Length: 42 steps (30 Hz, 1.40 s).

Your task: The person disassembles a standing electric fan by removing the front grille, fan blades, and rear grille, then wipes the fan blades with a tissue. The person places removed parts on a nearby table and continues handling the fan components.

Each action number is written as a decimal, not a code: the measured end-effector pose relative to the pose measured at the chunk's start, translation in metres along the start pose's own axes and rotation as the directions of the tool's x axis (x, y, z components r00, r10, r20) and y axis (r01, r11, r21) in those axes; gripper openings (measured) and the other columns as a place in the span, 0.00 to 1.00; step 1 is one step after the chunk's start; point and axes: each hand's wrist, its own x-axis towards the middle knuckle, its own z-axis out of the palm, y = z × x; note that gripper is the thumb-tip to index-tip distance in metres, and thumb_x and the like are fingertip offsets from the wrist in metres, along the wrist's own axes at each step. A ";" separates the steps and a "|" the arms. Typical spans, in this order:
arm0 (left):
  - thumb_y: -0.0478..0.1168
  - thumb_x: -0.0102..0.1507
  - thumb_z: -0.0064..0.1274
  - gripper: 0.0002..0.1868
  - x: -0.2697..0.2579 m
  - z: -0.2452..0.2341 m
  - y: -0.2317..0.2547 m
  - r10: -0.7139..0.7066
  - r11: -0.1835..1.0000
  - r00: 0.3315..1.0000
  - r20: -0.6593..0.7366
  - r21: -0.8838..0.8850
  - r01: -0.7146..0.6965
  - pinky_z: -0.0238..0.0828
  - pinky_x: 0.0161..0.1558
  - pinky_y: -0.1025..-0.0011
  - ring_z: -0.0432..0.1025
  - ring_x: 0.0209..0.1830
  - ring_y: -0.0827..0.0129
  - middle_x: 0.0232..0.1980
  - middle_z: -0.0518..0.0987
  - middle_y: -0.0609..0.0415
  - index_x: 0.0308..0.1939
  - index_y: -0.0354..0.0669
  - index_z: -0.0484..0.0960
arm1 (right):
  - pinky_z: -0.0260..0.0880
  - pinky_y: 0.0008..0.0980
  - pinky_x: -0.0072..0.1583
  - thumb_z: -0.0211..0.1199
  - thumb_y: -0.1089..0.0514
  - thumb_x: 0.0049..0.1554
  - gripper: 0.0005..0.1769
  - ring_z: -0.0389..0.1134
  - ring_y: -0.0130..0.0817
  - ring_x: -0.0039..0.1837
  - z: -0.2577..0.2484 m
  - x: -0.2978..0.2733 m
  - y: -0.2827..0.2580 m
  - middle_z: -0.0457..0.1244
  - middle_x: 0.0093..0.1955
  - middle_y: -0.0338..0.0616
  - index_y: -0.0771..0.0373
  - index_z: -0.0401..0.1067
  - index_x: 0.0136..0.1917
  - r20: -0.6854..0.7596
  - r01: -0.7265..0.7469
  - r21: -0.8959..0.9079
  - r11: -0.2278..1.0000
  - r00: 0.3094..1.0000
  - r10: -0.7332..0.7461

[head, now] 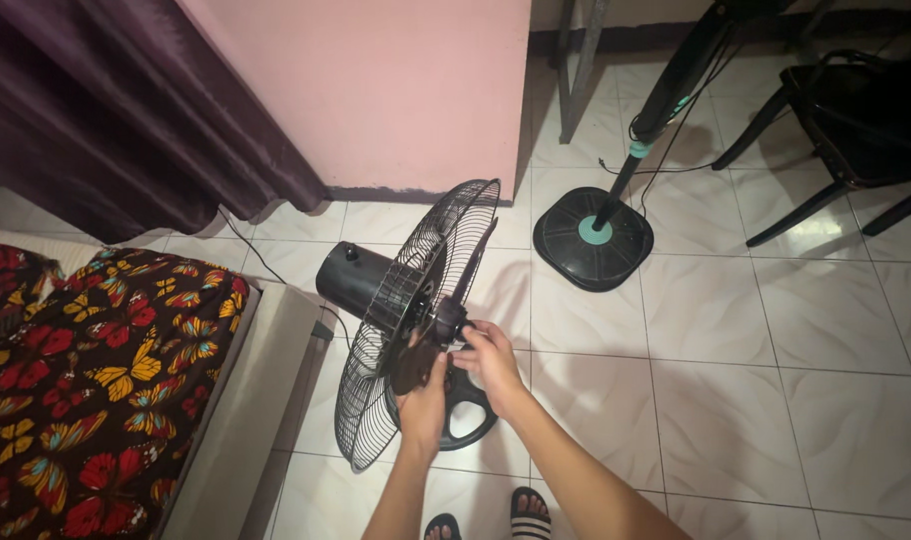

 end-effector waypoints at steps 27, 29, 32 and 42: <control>0.41 0.68 0.52 0.13 -0.029 0.001 -0.017 -0.096 0.995 0.936 -0.338 -0.040 0.088 0.62 0.27 0.74 0.66 0.24 0.78 0.28 0.79 0.57 0.41 0.32 0.86 | 0.77 0.33 0.48 0.58 0.46 0.65 0.31 0.74 0.41 0.45 -0.011 0.006 0.007 0.69 0.48 0.58 0.80 0.66 0.63 0.068 0.024 -0.125 0.992 0.998 -0.016; 0.40 0.67 0.52 0.12 -0.028 0.000 -0.018 -0.072 0.997 0.940 -0.333 -0.063 0.054 0.64 0.28 0.76 0.68 0.25 0.79 0.29 0.80 0.58 0.42 0.34 0.86 | 0.76 0.34 0.47 0.54 0.43 0.66 0.32 0.74 0.41 0.44 -0.010 0.007 0.005 0.69 0.47 0.58 0.80 0.68 0.62 0.046 -0.104 -0.112 0.988 0.993 0.109; 0.40 0.67 0.52 0.11 -0.024 0.001 -0.018 -0.098 0.993 0.942 -0.323 -0.101 0.068 0.64 0.29 0.76 0.69 0.26 0.80 0.31 0.81 0.59 0.45 0.36 0.85 | 0.76 0.34 0.49 0.57 0.46 0.62 0.29 0.74 0.40 0.44 -0.008 0.008 0.000 0.68 0.49 0.53 0.74 0.66 0.63 0.047 -0.026 -0.083 0.996 0.998 0.030; 0.40 0.68 0.52 0.12 -0.022 -0.001 -0.023 -0.143 0.988 0.932 -0.333 -0.104 0.115 0.67 0.31 0.75 0.72 0.29 0.79 0.33 0.82 0.56 0.45 0.35 0.86 | 0.79 0.35 0.48 0.49 0.34 0.64 0.43 0.76 0.46 0.46 -0.015 0.013 -0.004 0.69 0.52 0.64 0.82 0.69 0.63 0.148 -0.191 -0.167 0.967 0.965 0.216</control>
